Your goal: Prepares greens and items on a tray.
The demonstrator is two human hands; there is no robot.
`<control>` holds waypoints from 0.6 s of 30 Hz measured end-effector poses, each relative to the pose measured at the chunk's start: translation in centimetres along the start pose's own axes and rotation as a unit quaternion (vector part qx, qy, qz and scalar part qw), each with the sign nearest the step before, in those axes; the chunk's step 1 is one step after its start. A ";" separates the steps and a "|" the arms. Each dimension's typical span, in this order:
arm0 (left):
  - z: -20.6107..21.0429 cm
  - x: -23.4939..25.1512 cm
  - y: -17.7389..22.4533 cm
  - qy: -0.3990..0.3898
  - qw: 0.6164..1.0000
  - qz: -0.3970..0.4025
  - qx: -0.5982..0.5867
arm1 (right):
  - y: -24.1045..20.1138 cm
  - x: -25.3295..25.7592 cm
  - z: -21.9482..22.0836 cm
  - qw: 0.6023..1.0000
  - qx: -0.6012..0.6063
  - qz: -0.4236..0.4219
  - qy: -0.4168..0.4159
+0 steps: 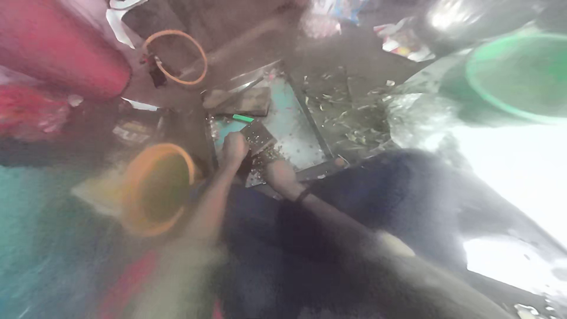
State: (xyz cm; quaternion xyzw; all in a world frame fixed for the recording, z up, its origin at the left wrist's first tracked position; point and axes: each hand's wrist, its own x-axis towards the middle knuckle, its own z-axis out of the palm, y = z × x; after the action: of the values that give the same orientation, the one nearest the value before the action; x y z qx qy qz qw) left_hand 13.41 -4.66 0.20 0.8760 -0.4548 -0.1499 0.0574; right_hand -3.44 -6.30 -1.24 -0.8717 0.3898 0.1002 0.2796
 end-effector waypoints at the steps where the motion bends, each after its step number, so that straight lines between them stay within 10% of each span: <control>1: -0.1 -0.5 0.0 -0.004 1.000 -0.007 -0.003 | 0.1 -0.3 -0.4 1.000 0.009 0.006 -0.005; 18: 0.4 1.0 -0.1 -0.009 1.000 0.003 0.024 | -2.7 3.9 -0.6 1.000 0.015 -0.009 0.019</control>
State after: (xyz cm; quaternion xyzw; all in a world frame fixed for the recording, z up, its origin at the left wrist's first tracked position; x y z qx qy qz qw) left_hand 13.92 -5.37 -0.37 0.8743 -0.4614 -0.1471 0.0329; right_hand 1.11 -7.60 -1.18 -0.8727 0.3886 0.0751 0.2859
